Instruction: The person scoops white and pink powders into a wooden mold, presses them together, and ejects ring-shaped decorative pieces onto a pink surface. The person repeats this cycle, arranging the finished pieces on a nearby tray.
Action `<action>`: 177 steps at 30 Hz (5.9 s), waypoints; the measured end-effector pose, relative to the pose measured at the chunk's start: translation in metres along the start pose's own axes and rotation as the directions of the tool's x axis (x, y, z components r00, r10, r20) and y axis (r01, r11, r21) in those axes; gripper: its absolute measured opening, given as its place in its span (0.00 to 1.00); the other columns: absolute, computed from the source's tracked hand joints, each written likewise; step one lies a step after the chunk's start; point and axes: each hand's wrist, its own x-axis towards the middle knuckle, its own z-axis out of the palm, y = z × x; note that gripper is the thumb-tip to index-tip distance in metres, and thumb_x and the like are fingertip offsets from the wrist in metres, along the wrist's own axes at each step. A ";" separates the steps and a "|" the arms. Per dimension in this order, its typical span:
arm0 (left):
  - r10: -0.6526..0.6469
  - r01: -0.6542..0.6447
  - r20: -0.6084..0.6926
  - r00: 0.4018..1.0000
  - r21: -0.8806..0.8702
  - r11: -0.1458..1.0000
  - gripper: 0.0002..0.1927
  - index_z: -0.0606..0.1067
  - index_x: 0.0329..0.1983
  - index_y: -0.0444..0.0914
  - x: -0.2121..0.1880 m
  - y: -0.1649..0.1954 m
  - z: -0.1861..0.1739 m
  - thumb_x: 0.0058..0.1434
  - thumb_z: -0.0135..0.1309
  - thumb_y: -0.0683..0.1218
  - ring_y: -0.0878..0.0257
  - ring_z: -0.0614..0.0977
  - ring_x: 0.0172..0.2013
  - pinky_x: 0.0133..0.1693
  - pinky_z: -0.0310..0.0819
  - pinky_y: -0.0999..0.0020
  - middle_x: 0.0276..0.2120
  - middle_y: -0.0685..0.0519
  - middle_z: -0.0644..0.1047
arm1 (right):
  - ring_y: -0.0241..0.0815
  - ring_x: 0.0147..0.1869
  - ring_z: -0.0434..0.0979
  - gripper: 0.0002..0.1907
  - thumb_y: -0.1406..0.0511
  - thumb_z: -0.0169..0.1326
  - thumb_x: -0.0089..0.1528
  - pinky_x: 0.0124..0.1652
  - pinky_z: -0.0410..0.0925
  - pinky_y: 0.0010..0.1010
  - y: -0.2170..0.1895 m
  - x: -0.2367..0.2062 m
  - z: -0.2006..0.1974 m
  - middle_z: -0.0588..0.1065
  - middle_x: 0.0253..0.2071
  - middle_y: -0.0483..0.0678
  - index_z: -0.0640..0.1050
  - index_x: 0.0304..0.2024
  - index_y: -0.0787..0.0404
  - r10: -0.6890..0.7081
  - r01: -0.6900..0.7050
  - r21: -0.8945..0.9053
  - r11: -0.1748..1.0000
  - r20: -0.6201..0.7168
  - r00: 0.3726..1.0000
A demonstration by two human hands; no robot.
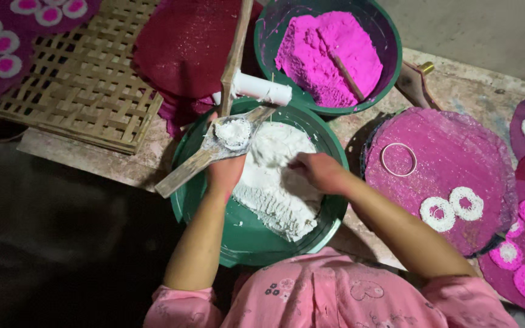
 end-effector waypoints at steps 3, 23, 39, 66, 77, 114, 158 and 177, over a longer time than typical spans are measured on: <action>-0.011 0.012 -0.022 1.000 0.064 0.998 0.31 0.64 0.67 0.32 0.009 0.009 -0.009 0.64 0.62 0.44 0.53 0.78 0.56 0.60 0.70 0.62 0.54 0.43 0.76 | 0.38 0.29 0.72 0.12 0.60 0.48 0.71 0.30 0.68 0.36 -0.007 -0.047 -0.044 0.72 0.28 0.47 0.73 0.44 0.64 0.168 -0.336 0.439 0.833 0.379 0.910; -0.127 0.172 0.231 0.965 -0.185 0.968 0.25 0.76 0.57 0.34 -0.036 0.002 0.034 0.57 0.62 0.45 0.56 0.80 0.56 0.59 0.70 0.60 0.54 0.47 0.80 | 0.52 0.45 0.79 0.37 0.79 0.45 0.56 0.45 0.71 0.39 -0.084 -0.120 -0.023 0.76 0.47 0.55 0.67 0.69 0.55 -0.086 0.168 0.171 0.971 -0.405 0.910; 0.305 -0.287 0.030 0.952 0.434 0.854 0.38 0.65 0.69 0.33 -0.020 0.045 0.002 0.56 0.59 0.50 0.40 0.76 0.55 0.58 0.69 0.47 0.66 0.43 0.69 | 0.34 0.25 0.63 0.25 0.70 0.48 0.69 0.29 0.66 0.30 -0.079 -0.103 -0.029 0.66 0.21 0.46 0.70 0.70 0.51 0.087 0.010 0.509 0.861 -0.166 0.982; 0.123 -0.197 0.467 0.876 0.114 0.974 0.32 0.69 0.67 0.43 -0.063 0.048 0.017 0.61 0.56 0.57 0.45 0.75 0.60 0.63 0.67 0.51 0.61 0.43 0.74 | 0.49 0.36 0.81 0.15 0.64 0.49 0.59 0.32 0.74 0.41 -0.129 -0.075 -0.090 0.78 0.38 0.50 0.74 0.49 0.57 -0.385 0.387 -0.796 0.465 0.212 0.898; -0.038 -0.082 0.406 0.913 0.275 0.958 0.32 0.69 0.68 0.42 -0.039 0.051 -0.022 0.61 0.54 0.56 0.53 0.78 0.58 0.60 0.70 0.59 0.58 0.49 0.77 | 0.46 0.35 0.83 0.15 0.53 0.47 0.67 0.32 0.74 0.41 -0.171 -0.078 -0.193 0.80 0.39 0.41 0.77 0.54 0.39 -0.074 0.177 -0.754 0.633 0.168 0.983; 0.207 -0.173 0.006 0.978 0.574 0.801 0.49 0.56 0.73 0.33 -0.009 0.091 -0.010 0.54 0.66 0.51 0.37 0.75 0.52 0.50 0.70 0.45 0.64 0.34 0.69 | 0.38 0.42 0.74 0.21 0.68 0.49 0.70 0.46 0.70 0.31 -0.050 -0.033 -0.049 0.81 0.43 0.56 0.71 0.66 0.64 -0.188 0.287 0.384 0.877 -0.275 0.943; 0.167 -0.203 0.915 0.367 -0.097 0.974 0.19 0.74 0.52 0.45 -0.119 0.291 0.330 0.60 0.61 0.54 0.55 0.78 0.52 0.55 0.71 0.60 0.50 0.50 0.78 | 0.50 0.86 0.35 0.60 0.46 0.62 0.61 0.74 0.43 0.45 0.137 -0.398 -0.275 0.36 0.84 0.54 0.43 0.80 0.64 -0.225 0.212 0.610 0.764 -0.056 0.973; -0.101 -0.123 0.450 0.888 0.441 0.889 0.13 0.76 0.43 0.38 -0.169 0.140 0.407 0.55 0.60 0.44 0.39 0.82 0.41 0.43 0.76 0.46 0.40 0.40 0.79 | 0.59 0.64 0.72 0.46 0.62 0.60 0.58 0.66 0.61 0.54 0.226 -0.553 -0.151 0.71 0.61 0.63 0.57 0.74 0.70 0.484 0.226 0.938 0.264 -0.332 0.810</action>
